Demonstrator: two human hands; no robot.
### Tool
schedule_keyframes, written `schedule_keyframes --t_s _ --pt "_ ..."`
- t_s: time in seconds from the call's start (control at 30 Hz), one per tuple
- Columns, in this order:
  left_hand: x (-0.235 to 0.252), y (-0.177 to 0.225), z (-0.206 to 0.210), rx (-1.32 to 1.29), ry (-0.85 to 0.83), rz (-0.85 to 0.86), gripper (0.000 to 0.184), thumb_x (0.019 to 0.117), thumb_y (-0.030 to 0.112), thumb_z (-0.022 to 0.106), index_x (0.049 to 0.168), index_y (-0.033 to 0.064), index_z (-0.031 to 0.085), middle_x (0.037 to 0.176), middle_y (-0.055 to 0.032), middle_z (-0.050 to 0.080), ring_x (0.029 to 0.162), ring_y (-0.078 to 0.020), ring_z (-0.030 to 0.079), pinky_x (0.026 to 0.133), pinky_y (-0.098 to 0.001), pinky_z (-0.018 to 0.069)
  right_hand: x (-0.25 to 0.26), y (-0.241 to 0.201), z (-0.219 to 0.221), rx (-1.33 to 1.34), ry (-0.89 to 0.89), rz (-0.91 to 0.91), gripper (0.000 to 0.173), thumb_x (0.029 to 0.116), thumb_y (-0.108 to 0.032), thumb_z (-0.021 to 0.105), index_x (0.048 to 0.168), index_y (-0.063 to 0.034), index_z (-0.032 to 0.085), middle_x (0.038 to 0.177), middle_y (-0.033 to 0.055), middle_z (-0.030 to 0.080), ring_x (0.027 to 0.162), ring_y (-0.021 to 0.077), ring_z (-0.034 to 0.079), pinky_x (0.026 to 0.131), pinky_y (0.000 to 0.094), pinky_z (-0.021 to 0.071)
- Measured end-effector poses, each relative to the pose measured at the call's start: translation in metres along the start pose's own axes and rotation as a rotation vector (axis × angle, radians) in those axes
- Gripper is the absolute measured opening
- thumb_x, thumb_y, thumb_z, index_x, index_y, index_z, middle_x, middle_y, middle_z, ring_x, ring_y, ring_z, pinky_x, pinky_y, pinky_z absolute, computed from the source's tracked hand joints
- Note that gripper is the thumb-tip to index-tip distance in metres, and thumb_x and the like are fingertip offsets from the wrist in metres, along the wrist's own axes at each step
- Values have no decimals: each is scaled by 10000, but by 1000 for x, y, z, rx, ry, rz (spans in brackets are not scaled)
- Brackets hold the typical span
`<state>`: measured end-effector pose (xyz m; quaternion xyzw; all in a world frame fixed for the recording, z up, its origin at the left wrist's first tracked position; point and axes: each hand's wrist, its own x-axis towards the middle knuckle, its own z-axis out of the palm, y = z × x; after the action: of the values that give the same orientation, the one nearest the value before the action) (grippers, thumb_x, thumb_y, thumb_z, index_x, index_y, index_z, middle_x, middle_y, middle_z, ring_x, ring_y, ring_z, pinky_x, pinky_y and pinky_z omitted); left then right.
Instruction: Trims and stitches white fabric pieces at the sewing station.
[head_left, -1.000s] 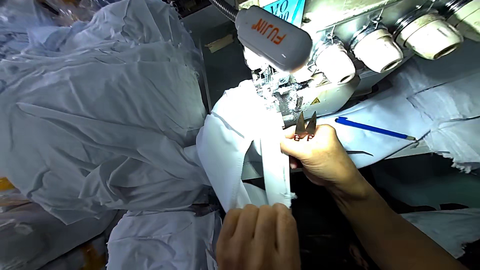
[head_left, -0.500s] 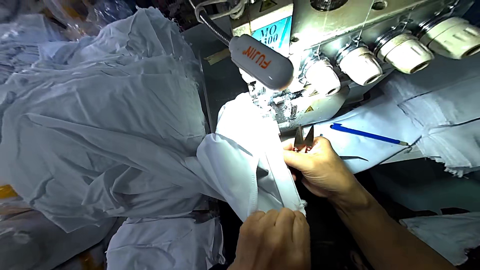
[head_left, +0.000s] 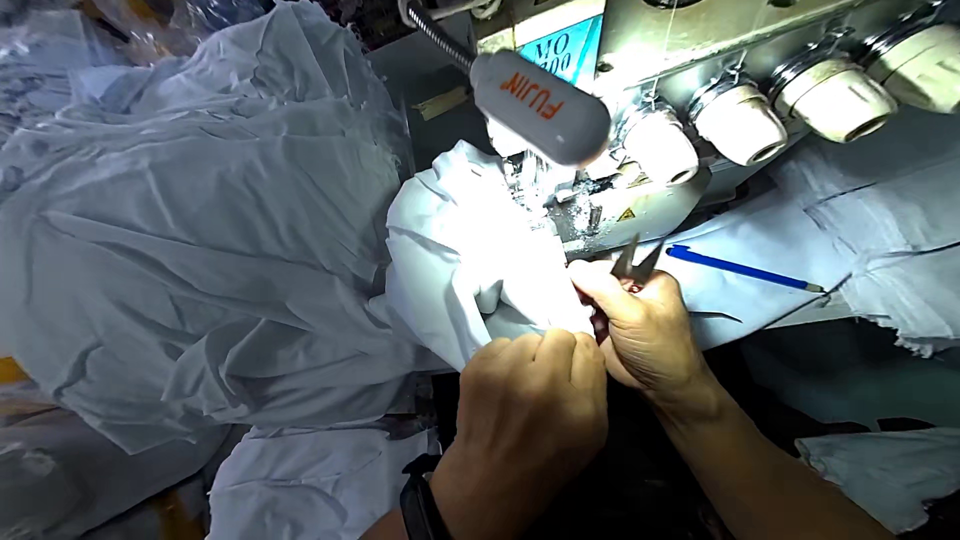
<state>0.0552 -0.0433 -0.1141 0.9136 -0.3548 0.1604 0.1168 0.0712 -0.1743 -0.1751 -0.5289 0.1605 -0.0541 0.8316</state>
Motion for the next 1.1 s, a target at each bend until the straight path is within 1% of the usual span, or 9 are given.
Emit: schedule_keyframes --t_s 0.1,0.23,0.33,0.43,0.6,0.7,0.87,0.97,1.1 --pt "2 3 -4 37 37 21 232 968 131 598 790 58 728 590 -36 560 522 -170 536 492 -299 364 -6 17 -4 -190 46 -32 242 995 -71 578 777 -135 661 630 -101 602 517 -35 531 488 139 462" --pt "2 4 -4 64 2 38 241 966 124 591 781 58 730 576 -34 554 503 -169 519 482 -300 352 -27 6 3 125 -287 471 215 1055 -8 322 1114 -85 513 886 -92 615 832 -68 613 784 141 529" --pt "6 -3 5 82 -16 38 236 957 108 593 767 59 724 566 -36 545 488 -173 523 457 -305 343 -28 -8 21 284 -342 673 242 1031 26 400 960 -115 582 770 -89 651 730 -48 630 735 138 534" --pt "16 -16 6 100 6 33 273 960 127 600 707 67 680 537 -25 480 471 -173 489 445 -310 312 -25 7 25 352 -436 609 202 1034 16 423 1020 -122 569 820 -89 661 782 -39 647 775 151 542" --pt "37 -39 13 71 112 50 257 918 86 607 665 54 642 531 -36 475 458 -180 470 438 -321 289 -21 41 25 540 -556 432 173 956 -187 613 789 -225 638 636 -85 621 551 -5 576 549 172 497" --pt "44 -47 17 31 130 48 242 931 72 605 699 57 671 551 -29 484 484 -175 486 456 -318 312 -19 44 22 479 -445 420 141 975 -192 617 842 -152 643 702 -13 664 548 45 602 499 206 505" --pt "32 -35 10 67 56 25 287 921 153 634 644 78 623 516 -20 449 460 -173 459 461 -326 295 -14 43 5 20 28 -224 141 876 42 660 915 -85 706 741 -59 701 613 -9 633 582 166 553" --pt "16 -23 10 25 27 17 274 955 170 630 700 83 680 546 -22 523 496 -167 501 514 -323 339 4 33 -26 -462 -126 -773 222 920 -62 685 1138 -45 724 958 15 650 800 -2 577 728 132 499" --pt "7 -35 19 -64 87 -12 183 886 277 726 796 119 708 682 -20 644 651 -171 606 668 -351 419 25 11 -31 -714 -308 -1018 134 968 -74 650 1015 -69 775 1021 111 606 855 53 570 756 139 484"
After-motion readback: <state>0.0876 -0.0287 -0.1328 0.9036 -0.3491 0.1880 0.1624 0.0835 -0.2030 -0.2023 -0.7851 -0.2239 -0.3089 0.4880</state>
